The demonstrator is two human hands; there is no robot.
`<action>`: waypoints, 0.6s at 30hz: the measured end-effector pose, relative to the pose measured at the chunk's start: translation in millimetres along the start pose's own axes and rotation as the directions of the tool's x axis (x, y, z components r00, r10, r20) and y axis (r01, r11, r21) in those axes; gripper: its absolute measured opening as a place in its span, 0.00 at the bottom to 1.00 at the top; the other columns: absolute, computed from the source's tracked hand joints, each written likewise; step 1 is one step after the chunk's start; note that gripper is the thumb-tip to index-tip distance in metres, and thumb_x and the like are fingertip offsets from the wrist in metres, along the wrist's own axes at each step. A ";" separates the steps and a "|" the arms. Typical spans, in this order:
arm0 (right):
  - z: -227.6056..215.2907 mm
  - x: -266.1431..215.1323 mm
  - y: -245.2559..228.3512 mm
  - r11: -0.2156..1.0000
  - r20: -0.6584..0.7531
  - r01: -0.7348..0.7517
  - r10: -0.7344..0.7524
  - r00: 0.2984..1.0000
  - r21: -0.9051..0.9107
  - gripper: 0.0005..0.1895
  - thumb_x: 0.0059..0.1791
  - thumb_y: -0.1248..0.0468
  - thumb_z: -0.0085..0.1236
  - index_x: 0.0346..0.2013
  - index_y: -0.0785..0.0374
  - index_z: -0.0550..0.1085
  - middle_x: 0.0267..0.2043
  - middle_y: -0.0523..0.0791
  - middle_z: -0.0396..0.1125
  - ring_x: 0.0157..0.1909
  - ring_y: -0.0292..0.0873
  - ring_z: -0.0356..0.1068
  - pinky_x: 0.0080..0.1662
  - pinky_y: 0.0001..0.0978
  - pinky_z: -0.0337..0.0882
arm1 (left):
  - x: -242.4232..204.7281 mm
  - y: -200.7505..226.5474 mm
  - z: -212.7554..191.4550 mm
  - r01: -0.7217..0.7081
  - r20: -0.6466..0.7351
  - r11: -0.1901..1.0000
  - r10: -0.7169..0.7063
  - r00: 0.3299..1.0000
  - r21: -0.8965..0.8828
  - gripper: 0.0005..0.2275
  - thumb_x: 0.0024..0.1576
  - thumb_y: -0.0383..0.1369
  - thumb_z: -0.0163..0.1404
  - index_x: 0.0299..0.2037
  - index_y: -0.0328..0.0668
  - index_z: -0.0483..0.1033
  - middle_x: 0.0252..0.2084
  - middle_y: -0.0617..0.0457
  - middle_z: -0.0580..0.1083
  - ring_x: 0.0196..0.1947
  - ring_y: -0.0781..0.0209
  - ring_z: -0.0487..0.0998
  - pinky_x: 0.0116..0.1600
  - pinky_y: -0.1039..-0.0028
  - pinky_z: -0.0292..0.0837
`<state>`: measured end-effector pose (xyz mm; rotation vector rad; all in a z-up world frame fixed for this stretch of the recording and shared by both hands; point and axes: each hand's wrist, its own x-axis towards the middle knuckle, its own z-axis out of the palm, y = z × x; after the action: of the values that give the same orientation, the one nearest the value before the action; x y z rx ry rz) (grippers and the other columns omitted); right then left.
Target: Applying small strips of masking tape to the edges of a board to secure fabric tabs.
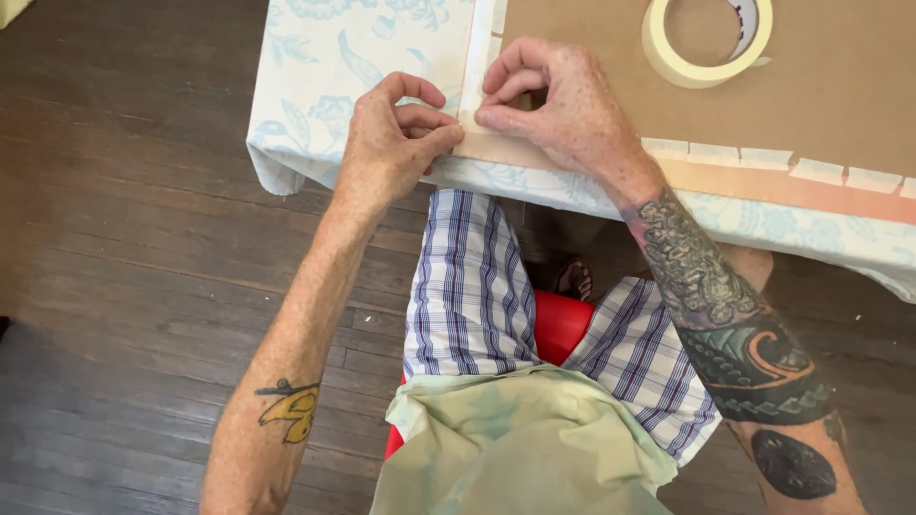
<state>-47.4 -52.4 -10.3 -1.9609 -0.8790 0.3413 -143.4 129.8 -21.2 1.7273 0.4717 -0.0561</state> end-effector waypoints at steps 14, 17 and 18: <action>4.9 -1.9 -4.8 0.999 -0.028 0.011 -0.010 1.000 0.035 0.13 0.46 0.66 0.73 0.40 0.59 0.74 0.31 0.38 0.75 0.36 0.30 0.73 0.44 0.24 0.71 | 4.6 -5.7 0.0 -0.001 0.014 1.000 0.001 1.000 -0.010 0.10 0.57 0.27 0.60 0.42 0.46 0.70 0.30 0.58 0.82 0.25 0.74 0.78 0.26 0.82 0.73; 7.9 -3.0 -4.6 0.999 -0.055 0.020 -0.018 0.998 0.041 0.14 0.45 0.67 0.74 0.39 0.59 0.75 0.30 0.38 0.75 0.35 0.30 0.72 0.43 0.22 0.71 | 3.7 -6.3 0.0 -0.003 0.013 1.000 0.003 1.000 -0.009 0.10 0.56 0.28 0.60 0.42 0.47 0.71 0.29 0.59 0.82 0.25 0.75 0.77 0.26 0.83 0.72; 8.5 -3.4 -4.2 0.998 -0.065 0.038 -0.035 0.997 0.046 0.14 0.45 0.68 0.74 0.39 0.60 0.75 0.30 0.39 0.74 0.35 0.29 0.72 0.42 0.21 0.71 | 3.6 -6.8 -0.1 -0.019 0.017 1.000 0.019 1.000 -0.012 0.10 0.56 0.28 0.60 0.42 0.47 0.71 0.29 0.59 0.82 0.24 0.76 0.76 0.26 0.83 0.71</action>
<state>-56.4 -48.0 -11.7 -1.8993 -0.8572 0.2739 -142.4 131.8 -28.6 1.7180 0.4419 -0.0546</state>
